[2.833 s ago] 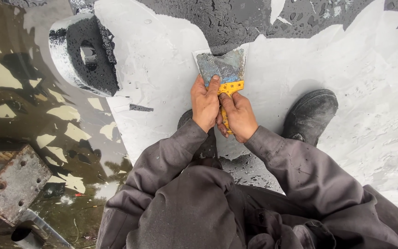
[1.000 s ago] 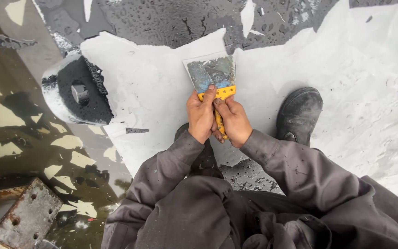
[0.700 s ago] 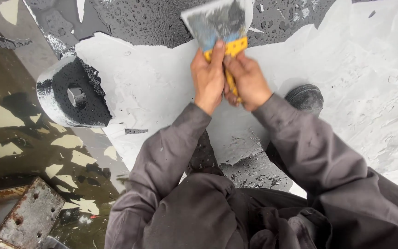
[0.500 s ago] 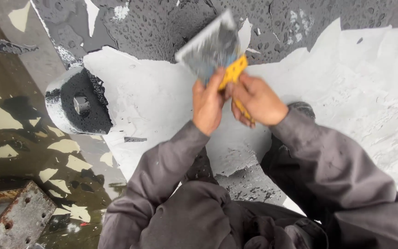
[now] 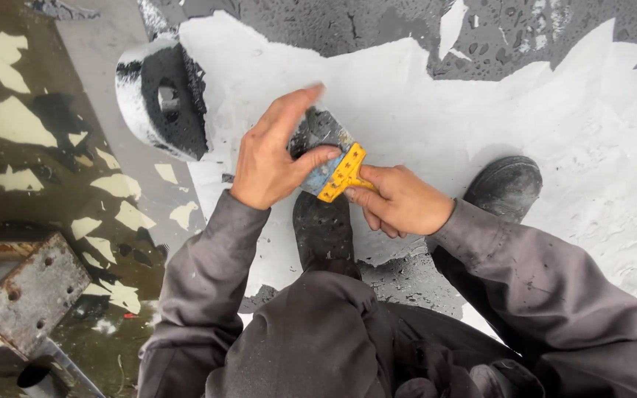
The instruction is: Scraping a black coating off a white industrial surface using a hand scraper.
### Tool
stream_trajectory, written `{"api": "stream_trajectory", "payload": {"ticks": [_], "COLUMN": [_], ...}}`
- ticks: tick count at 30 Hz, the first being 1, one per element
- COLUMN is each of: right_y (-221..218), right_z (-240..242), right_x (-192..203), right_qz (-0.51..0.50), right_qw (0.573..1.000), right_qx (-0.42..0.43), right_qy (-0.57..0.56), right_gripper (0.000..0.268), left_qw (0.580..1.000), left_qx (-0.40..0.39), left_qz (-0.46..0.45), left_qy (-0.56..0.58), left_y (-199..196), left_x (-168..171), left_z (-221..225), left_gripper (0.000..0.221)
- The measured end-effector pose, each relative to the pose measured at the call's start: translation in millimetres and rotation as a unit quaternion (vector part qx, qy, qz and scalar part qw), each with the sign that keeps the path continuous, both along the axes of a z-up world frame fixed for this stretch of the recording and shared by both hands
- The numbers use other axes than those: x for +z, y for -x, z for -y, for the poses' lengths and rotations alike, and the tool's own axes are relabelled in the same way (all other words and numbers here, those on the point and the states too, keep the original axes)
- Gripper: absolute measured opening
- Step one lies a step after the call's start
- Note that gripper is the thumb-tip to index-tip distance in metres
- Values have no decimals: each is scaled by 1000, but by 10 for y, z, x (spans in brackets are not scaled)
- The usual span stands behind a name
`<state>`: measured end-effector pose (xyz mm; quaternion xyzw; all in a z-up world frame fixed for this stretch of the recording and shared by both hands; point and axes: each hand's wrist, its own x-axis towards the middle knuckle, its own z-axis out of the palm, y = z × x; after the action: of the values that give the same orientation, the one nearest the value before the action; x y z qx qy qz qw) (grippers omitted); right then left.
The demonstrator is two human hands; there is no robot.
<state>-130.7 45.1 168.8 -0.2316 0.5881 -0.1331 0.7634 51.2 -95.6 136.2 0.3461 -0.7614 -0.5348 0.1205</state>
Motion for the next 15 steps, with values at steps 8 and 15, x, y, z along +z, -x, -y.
{"api": "stream_trajectory", "payload": {"ticks": [8, 15], "right_y": [-135, -107], "right_z": [-91, -304], "right_x": [30, -383], "right_qz": [27, -12], "right_qw": [996, 990], "right_qx": [83, -143], "right_qy": [-8, -19], "right_gripper": [27, 25], "left_qw": [988, 913], "left_qx": [99, 224], "left_qz": [66, 259], "left_qy": [99, 224], "left_y": [-541, -1681], "left_x": [-287, 6], "left_z": [-6, -258], "left_gripper": [26, 10]}}
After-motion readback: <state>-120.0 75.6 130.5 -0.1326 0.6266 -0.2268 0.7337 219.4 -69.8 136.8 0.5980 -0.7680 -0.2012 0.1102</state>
